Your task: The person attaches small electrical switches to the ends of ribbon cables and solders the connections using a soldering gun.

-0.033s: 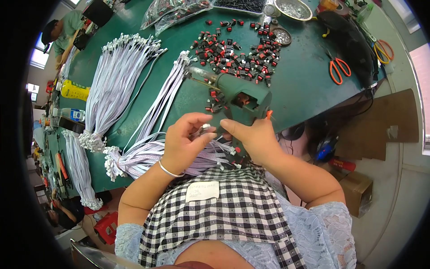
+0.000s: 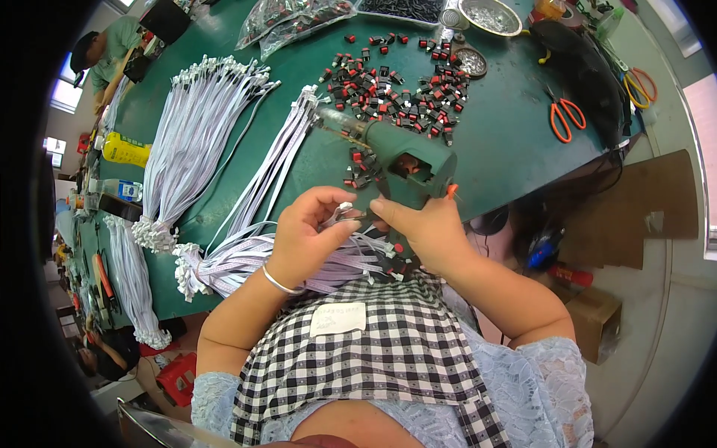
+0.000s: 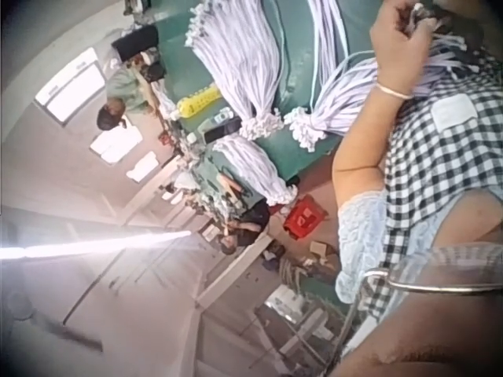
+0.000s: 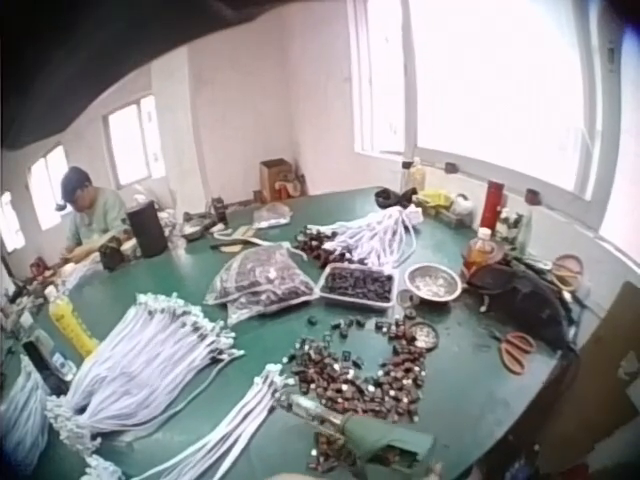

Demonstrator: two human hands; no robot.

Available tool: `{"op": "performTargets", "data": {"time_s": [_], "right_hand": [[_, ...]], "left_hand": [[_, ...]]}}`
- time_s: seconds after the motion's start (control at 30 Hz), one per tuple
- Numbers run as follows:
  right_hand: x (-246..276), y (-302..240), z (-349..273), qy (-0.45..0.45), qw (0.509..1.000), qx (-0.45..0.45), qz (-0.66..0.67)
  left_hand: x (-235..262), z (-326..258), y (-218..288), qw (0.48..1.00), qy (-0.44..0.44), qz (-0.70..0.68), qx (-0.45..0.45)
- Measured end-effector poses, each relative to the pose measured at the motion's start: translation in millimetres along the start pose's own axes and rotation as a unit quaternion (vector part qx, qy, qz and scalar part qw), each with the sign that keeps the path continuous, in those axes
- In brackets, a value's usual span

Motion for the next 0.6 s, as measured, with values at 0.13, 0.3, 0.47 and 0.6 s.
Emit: {"op": "performTargets", "data": {"time_s": [0.13, 0.3, 0.47, 0.6], "right_hand": [[2, -17, -3, -0.002, 0.99, 0.073, -0.117], [-11, -37, -11, -0.043, 0.824, 0.292, -0.484], [-13, -29, -6, -0.074, 0.793, 0.309, -0.52], [-15, -25, -7, -0.105, 0.761, 0.341, -0.541]], "left_hand": [[-1, 3, -13, 0.976, -0.074, -0.149, 0.137], [-2, 4, -10, 0.964, -0.091, -0.19, 0.163], [-4, 7, -5, 0.961, -0.108, -0.188, 0.173], [-6, 9, -5, 0.958, -0.119, -0.186, 0.182]]}}
Point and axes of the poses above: each hand's wrist, its own z-axis towards the middle knuckle, its own x-axis out of the back of the hand, y = z × x, the point moved 7 cm from there along z, towards the middle knuckle, and after that the axes turned 12 degrees about -y, right-handed, at the moved point
